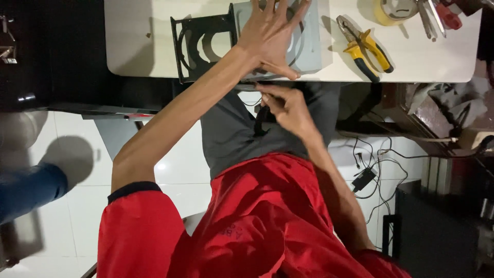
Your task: Removing the plastic bezel and metal casing from an optical disc drive using a screwdriver.
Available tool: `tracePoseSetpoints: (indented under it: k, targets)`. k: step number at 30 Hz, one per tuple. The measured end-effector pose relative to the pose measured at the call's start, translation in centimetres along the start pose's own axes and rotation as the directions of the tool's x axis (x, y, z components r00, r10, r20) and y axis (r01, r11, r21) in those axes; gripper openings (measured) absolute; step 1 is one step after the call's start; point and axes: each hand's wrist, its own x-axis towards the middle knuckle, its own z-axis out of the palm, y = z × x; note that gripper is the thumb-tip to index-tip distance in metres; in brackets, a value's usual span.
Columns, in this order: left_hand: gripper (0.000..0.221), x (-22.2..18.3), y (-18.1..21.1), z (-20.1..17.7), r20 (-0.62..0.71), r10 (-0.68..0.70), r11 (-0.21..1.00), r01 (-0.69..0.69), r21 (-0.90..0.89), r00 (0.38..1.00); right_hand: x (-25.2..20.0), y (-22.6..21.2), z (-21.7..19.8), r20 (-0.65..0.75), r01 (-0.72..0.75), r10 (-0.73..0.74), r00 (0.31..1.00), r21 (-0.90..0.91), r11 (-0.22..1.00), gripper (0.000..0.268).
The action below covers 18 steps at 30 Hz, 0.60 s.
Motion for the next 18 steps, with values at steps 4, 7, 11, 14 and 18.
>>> tracePoseSetpoints:
  k: [4, 7, 11, 14, 18]
  targets:
    - [0.152, -0.3, 0.0, 0.9, 0.001, 0.021, 0.999, -0.021, -0.04, 1.0, 1.3, -0.7, -1.8, 0.156, -0.131, 0.116, 0.981, 0.089, 0.987, 0.026]
    - [0.152, -0.4, -0.1, 2.0, -0.091, 0.029, 0.998, -0.025, 0.049, 0.995, 1.5, -0.8, -1.8, 0.15, -0.082, 0.065, 0.987, 0.112, 0.99, 0.024]
    - [0.155, -0.2, -0.1, 2.2, -0.062, 0.026, 0.999, -0.023, 0.042, 0.998, 1.3, 0.0, -0.8, 0.029, 0.193, -0.191, 0.981, -0.144, 0.971, 0.016]
    - [0.152, 0.3, -0.3, 1.1, 0.109, 0.028, 0.992, -0.015, -0.122, 0.994, 0.5, -0.2, -0.3, -0.015, 0.23, -0.238, 0.971, -0.215, 0.949, 0.019]
    - [0.156, 0.4, -0.2, 0.5, 0.223, 0.018, 0.985, 0.021, -0.172, 0.975, -1.9, 2.2, 4.5, -0.138, 0.182, -0.204, 0.969, -0.159, 0.97, 0.023]
